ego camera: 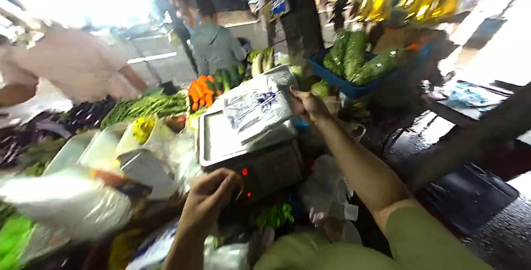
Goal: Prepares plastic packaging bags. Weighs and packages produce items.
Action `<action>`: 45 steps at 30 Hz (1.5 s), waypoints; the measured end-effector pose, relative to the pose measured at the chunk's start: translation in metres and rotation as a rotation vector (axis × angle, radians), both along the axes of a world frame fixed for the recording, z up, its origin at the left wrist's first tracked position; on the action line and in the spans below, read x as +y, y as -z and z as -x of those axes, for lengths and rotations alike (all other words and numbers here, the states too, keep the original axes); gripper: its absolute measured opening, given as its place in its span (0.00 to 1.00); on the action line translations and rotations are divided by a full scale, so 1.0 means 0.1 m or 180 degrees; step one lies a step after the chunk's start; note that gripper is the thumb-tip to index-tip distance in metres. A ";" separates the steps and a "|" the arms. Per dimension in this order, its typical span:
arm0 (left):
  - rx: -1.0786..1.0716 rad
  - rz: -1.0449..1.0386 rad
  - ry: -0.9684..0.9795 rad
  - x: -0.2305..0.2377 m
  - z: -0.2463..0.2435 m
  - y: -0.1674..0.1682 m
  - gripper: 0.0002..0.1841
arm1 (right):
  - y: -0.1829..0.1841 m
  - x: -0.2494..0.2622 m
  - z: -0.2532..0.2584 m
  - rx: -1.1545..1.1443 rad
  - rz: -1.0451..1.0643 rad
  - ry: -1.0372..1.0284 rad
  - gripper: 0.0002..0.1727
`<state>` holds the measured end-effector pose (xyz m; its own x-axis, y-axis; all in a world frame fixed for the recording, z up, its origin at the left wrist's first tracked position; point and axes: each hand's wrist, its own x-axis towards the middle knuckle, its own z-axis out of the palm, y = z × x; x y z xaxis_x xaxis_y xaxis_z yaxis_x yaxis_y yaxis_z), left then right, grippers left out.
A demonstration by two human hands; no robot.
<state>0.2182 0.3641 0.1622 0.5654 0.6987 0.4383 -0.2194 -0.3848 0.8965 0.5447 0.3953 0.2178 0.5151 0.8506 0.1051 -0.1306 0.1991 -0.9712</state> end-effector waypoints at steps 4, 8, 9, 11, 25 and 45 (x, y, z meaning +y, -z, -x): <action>-0.0528 0.1249 -0.0179 -0.11 0.15 -0.01 0.13 | 0.21 0.17 0.06 -0.2290 0.1058 0.0214 0.26; -0.0731 0.1602 -0.0233 -0.17 0.20 -0.07 0.16 | 0.25 -0.06 0.29 -0.3600 0.0886 0.0928 0.28; -0.0785 0.1669 -0.0144 -0.17 0.20 -0.07 0.19 | 0.29 -0.18 0.39 -0.3743 0.0512 0.0957 0.29; -0.0814 0.1675 0.0120 -0.17 0.15 -0.03 0.24 | 0.31 -0.50 0.69 -0.3541 -0.0183 0.0370 0.29; -0.1791 0.0880 0.2391 -0.50 -0.17 -0.02 0.63 | 1.03 -1.32 1.71 -0.0469 0.0397 -0.2951 0.21; 0.2188 -0.3388 -0.0541 1.35 -0.29 -0.34 0.09 | 0.45 -0.85 0.72 -0.3330 -0.0287 -0.0063 0.13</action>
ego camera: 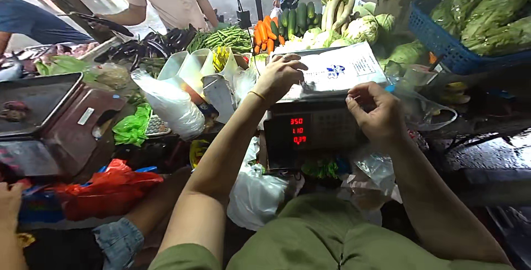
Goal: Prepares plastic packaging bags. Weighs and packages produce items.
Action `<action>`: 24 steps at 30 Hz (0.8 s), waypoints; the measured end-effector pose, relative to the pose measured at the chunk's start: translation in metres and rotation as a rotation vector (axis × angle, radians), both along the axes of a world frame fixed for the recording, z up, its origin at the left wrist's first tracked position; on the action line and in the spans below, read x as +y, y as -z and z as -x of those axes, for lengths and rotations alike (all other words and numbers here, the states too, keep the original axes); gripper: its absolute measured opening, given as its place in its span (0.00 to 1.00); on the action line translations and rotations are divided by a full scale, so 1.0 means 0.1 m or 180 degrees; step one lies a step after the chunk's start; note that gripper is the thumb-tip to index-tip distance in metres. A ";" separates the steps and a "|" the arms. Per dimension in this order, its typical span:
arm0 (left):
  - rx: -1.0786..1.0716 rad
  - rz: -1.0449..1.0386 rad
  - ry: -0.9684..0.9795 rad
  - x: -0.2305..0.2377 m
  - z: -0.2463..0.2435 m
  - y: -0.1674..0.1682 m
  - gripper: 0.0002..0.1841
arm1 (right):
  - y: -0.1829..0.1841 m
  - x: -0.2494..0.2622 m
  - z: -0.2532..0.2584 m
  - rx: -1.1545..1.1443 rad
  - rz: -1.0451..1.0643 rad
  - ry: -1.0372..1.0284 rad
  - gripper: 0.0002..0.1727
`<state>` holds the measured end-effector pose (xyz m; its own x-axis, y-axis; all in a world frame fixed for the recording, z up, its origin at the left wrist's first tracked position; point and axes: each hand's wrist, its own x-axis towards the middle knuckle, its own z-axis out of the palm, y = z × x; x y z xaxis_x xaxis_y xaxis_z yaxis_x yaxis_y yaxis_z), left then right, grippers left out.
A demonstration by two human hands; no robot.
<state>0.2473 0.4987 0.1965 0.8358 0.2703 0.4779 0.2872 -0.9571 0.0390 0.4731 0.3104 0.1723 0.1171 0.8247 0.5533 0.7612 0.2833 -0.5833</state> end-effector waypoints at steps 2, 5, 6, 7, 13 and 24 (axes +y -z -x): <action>-0.0423 0.0182 0.0156 0.03 0.00 -0.08 0.08 | -0.03 0.05 -0.01 -0.0124 -0.0213 0.0160 0.17; -0.1294 0.0563 0.0354 -0.10 -0.08 -0.23 0.08 | -0.10 0.18 -0.03 -0.0424 -0.0468 0.0400 0.38; -0.1537 0.0576 0.0356 -0.17 -0.11 -0.29 0.08 | -0.11 0.25 -0.06 -0.0486 -0.0537 0.0490 0.43; -0.1758 0.0558 0.0336 -0.23 -0.14 -0.35 0.09 | -0.14 0.31 -0.10 -0.0501 -0.0573 0.0553 0.44; -0.2347 0.0975 0.0283 -0.15 -0.14 -0.55 0.06 | -0.22 0.74 -0.31 -0.0040 -0.0726 0.0527 0.17; -0.2498 0.2063 0.0108 0.02 0.12 -0.34 0.03 | -0.17 0.82 -0.40 -0.0351 0.0003 0.0063 0.24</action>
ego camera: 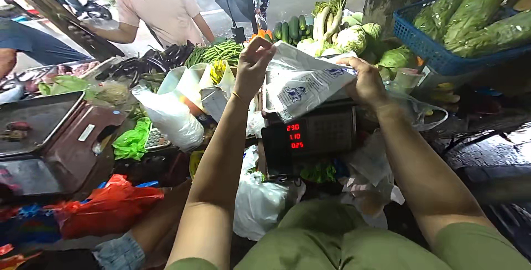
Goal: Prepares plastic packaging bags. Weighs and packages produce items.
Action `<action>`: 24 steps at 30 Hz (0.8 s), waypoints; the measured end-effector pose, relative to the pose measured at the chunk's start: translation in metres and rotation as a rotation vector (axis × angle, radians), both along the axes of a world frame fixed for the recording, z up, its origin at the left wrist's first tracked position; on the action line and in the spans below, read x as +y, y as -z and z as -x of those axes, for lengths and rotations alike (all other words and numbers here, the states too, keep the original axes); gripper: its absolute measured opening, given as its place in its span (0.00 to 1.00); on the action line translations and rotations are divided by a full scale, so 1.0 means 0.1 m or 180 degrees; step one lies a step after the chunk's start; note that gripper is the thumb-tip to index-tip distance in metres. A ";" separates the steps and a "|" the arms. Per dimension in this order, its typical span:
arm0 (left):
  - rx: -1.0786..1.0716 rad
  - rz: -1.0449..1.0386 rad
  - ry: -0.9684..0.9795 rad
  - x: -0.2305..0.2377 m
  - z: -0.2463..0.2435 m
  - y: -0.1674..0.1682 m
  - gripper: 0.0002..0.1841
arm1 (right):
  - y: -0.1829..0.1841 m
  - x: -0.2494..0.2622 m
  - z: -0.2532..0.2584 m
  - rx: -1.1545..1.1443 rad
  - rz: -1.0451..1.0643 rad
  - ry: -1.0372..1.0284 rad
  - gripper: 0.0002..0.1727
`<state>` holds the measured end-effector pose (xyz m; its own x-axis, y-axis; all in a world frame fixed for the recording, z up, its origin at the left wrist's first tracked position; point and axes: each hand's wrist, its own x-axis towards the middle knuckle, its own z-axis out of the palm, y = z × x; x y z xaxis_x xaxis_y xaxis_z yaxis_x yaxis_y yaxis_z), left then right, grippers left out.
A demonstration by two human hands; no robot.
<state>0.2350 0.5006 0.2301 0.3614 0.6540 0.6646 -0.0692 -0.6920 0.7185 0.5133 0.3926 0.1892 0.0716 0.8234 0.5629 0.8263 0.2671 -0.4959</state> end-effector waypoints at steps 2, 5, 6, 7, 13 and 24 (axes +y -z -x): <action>-0.0002 -0.0206 -0.0442 -0.05 -0.09 -0.08 0.08 | -0.08 -0.02 0.02 0.0131 0.0278 -0.0159 0.34; -0.0267 -0.0552 -0.0981 -0.13 -0.22 -0.17 0.11 | -0.21 -0.04 -0.02 0.0504 0.0508 -0.0568 0.58; -0.0411 -0.0672 -0.1097 -0.13 -0.25 -0.19 0.11 | -0.22 -0.04 -0.05 0.0683 0.0463 -0.0681 0.61; -0.0504 -0.0751 -0.1239 -0.12 -0.26 -0.21 0.11 | -0.25 -0.05 -0.07 0.0849 0.0405 -0.0754 0.60; -0.0794 -0.0264 -0.1920 -0.02 -0.36 -0.31 0.13 | -0.36 0.13 -0.16 0.1719 -0.0142 -0.0322 0.23; -0.0527 0.0662 -0.1503 -0.31 -0.18 -0.22 0.19 | -0.60 -0.37 0.00 0.1733 -0.0751 -0.0163 0.22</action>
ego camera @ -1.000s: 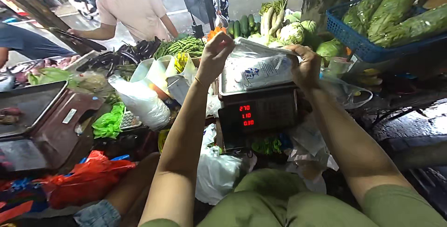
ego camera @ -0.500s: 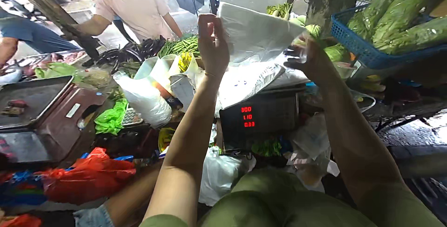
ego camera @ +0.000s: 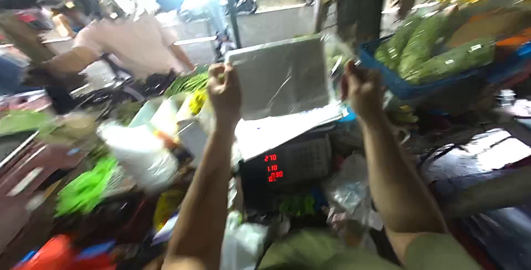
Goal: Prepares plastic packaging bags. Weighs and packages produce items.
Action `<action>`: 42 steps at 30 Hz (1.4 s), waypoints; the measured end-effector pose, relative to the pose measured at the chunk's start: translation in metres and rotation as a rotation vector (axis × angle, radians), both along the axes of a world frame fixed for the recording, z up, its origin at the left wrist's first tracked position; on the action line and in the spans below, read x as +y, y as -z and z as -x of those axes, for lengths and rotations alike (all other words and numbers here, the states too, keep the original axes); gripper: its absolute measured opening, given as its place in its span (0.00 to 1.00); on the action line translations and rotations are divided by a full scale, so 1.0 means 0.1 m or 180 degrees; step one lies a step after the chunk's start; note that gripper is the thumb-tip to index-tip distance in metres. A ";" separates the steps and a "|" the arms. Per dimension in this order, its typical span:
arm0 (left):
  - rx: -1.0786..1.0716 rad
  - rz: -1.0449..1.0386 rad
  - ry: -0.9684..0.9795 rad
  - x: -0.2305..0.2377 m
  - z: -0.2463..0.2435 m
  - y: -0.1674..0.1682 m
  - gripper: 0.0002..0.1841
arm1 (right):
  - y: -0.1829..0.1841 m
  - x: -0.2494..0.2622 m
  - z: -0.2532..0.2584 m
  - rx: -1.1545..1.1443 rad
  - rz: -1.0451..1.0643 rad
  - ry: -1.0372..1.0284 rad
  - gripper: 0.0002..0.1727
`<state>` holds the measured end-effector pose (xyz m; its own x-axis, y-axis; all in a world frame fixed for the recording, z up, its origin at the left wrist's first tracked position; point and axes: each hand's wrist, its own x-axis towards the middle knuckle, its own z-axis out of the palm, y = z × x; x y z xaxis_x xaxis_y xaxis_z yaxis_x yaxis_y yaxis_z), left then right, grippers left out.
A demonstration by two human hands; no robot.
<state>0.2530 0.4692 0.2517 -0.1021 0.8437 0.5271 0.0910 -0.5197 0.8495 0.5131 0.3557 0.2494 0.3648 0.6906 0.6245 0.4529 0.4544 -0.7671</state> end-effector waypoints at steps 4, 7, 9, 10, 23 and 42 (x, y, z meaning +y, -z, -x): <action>-0.0219 0.0909 0.1437 -0.55 -0.01 0.00 0.18 | -0.01 -0.25 -0.17 -0.0198 -0.0038 0.0021 0.13; -0.0667 0.0547 0.1696 -0.62 -0.05 0.24 0.08 | 0.03 -0.37 -0.24 -0.0086 -0.0471 0.0575 0.13; -0.0883 0.0372 0.1560 -0.71 -0.12 0.29 0.07 | 0.06 -0.46 -0.26 -0.0128 -0.0620 0.0719 0.11; -0.0932 0.0281 0.1432 -0.77 -0.15 0.30 0.08 | 0.07 -0.51 -0.25 -0.0268 -0.0632 0.0820 0.11; 0.0099 -0.1194 0.0112 -0.99 -0.32 0.46 0.14 | 0.04 -1.10 -0.11 0.1085 -0.0348 -0.0994 0.17; 0.1116 -0.1399 -0.0531 -1.17 -0.41 0.45 0.23 | 0.09 -1.60 0.01 0.1795 0.0023 -0.1757 0.19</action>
